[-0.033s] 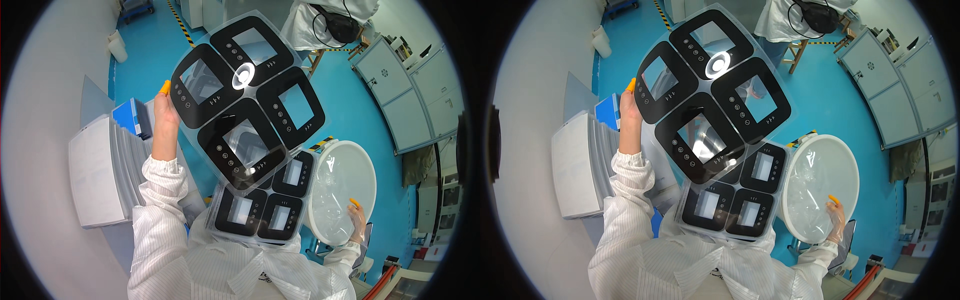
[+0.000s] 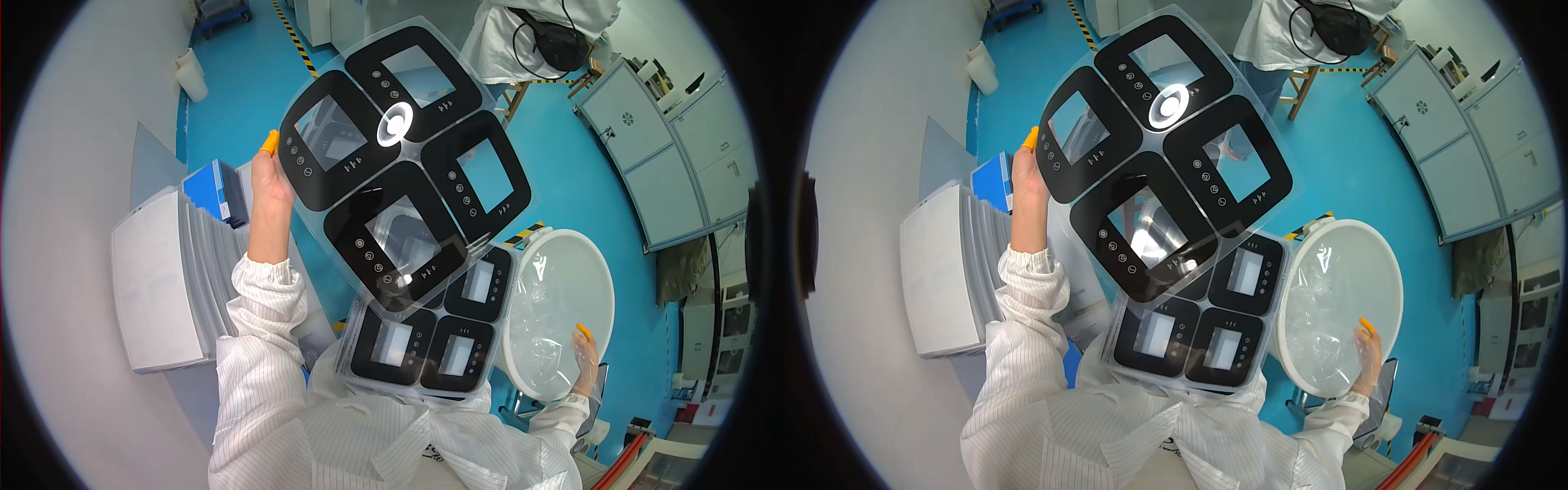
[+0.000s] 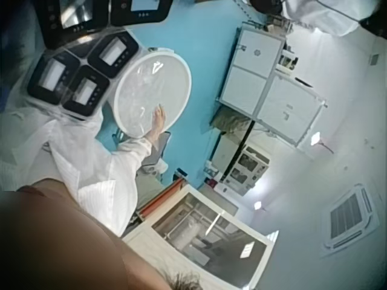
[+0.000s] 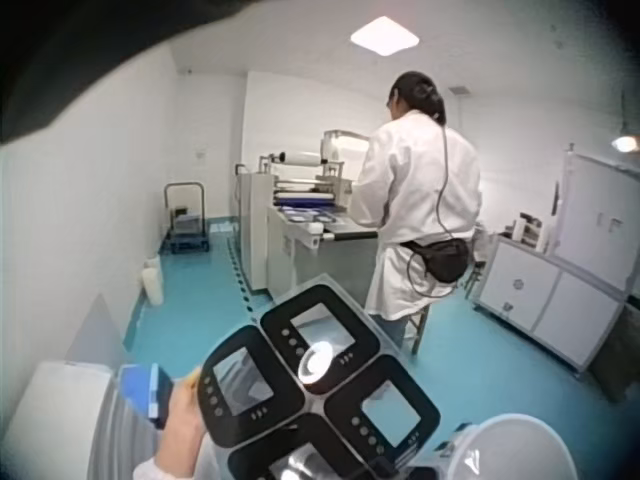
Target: Inspecting electronic interface panels and removing protective film layers.
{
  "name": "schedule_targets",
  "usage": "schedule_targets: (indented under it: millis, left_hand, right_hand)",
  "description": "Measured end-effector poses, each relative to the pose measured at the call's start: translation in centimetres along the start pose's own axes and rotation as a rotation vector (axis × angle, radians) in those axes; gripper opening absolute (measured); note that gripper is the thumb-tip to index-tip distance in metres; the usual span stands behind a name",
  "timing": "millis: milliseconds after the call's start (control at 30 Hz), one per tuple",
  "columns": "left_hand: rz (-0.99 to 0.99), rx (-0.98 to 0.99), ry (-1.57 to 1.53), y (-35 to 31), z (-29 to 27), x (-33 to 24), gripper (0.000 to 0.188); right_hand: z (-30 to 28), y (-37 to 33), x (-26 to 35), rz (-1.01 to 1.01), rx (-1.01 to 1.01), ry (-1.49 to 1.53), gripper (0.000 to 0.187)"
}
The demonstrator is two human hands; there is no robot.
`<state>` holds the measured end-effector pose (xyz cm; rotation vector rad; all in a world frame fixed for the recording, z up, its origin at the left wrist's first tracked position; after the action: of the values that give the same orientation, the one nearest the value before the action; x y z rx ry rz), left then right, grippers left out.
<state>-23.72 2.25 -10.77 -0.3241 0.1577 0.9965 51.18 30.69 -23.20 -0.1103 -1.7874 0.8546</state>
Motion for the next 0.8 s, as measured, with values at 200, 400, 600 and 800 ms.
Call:
schedule_targets:
  millis: [200,400,600,800]
  left_hand:
    - [-0.013,0.188,-0.014,-3.8,3.4,-0.2,0.028]
    - [-0.141,0.275,-0.161,-2.8,4.9,3.3,0.029]
    - [-0.129,0.262,-0.194,-3.5,4.3,1.7,0.031]
    - [-0.151,0.15,-0.224,-2.9,3.7,2.2,0.032]
  right_hand:
    - [-8.9,3.7,-3.5,-0.17,-0.721,-1.02,0.024]
    - [-19.7,-3.1,-6.9,-0.256,-1.624,-0.183,0.023]
    - [2.3,-3.3,5.6,-0.664,-1.47,-0.949,0.038]
    - [10.1,3.9,-1.7,-0.479,-0.709,-1.073,0.034]
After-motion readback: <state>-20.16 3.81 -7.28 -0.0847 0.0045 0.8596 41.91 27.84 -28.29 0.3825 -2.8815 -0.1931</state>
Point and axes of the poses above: each hand's wrist, its own y-axis towards the middle knuckle, its own z-axis out of the palm, x = y × z, the point moved 7 cm from there along y, towards the middle knuckle, and after that the axes turned 10 degrees about z, right-handed, at the moved point
